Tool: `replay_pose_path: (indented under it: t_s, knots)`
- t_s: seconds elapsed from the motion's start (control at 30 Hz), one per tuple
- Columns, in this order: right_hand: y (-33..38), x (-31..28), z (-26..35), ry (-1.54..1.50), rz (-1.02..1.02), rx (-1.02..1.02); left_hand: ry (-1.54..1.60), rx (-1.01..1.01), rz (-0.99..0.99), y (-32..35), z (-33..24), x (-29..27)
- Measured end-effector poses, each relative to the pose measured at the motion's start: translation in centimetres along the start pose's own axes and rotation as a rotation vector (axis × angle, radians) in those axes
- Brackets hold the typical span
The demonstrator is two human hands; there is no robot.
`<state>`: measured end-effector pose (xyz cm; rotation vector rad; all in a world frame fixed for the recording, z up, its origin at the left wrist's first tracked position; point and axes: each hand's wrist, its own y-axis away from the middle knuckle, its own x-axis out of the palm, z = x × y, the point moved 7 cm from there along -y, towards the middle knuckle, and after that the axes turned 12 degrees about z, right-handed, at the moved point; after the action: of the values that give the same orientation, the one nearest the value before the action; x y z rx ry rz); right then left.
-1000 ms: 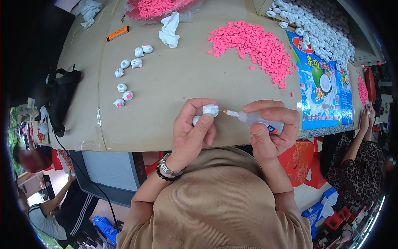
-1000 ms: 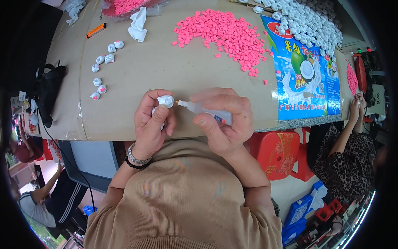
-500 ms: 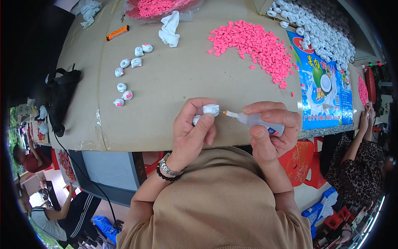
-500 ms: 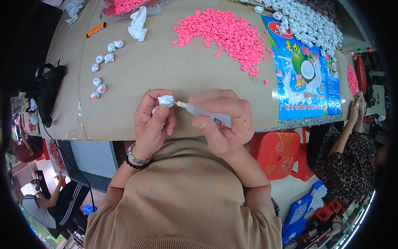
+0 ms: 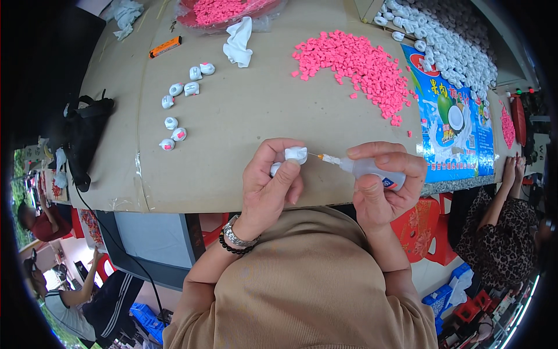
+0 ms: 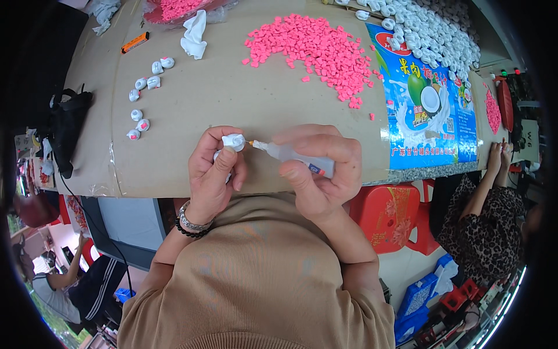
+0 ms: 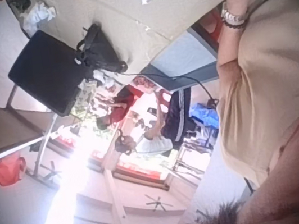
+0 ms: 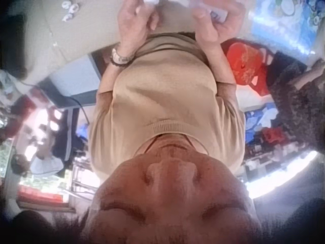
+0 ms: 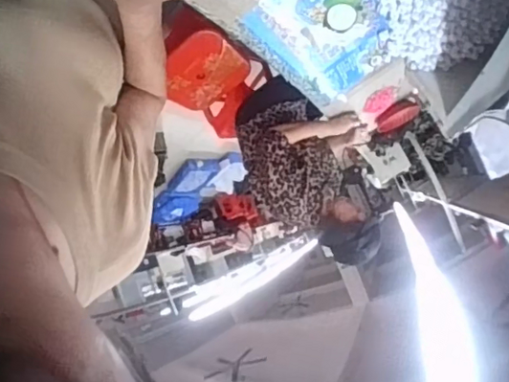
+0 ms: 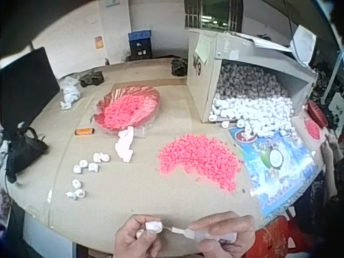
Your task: Gluing small pink decorative pieces onto white plastic components at a workbench.
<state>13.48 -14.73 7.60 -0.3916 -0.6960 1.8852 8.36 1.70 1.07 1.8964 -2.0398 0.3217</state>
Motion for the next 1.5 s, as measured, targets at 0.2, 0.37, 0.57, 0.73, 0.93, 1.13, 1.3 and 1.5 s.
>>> replay_pose_path:
  t_s: [0.2, 0.37, 0.57, 0.73, 0.93, 1.13, 1.3, 1.5]
  knots:
    - [-0.9, -1.5, -1.8, -0.252, -0.159, 0.184, 0.103, -0.055, -0.036, 0.1, 0.1, -0.3]
    - [-2.3, -4.2, -4.5, -0.106, -0.183, 0.493, 0.144, -0.061, -0.017, -0.1, 0.0, -0.2]
    - [-5.9, -3.9, -7.9, -0.007, -0.008, 0.688, 0.141, -0.050, 0.009, 0.1, 0.2, -0.4]
    - [-8.5, -3.2, -8.4, 0.848, 0.299, 0.604, 0.166, -0.031, 0.022, 0.2, 0.2, -0.6]
    - [-8.9, -1.5, -9.6, 1.163, 0.516, 0.575, 0.199, -0.008, 0.042, 0.2, 0.1, -0.7]
    - [-8.7, -1.4, -9.8, 1.142, 0.477, 0.546, 0.203, 0.026, 0.032, 0.1, -0.2, -0.8]
    - [-6.0, -0.3, -7.8, 0.453, 0.320, 0.774, 0.152, 0.066, -0.002, 0.2, -0.7, -1.1]
    - [-3.2, 3.3, -4.2, -0.017, 0.290, 0.816, 0.057, 0.092, -0.044, 0.2, -1.2, -1.4]
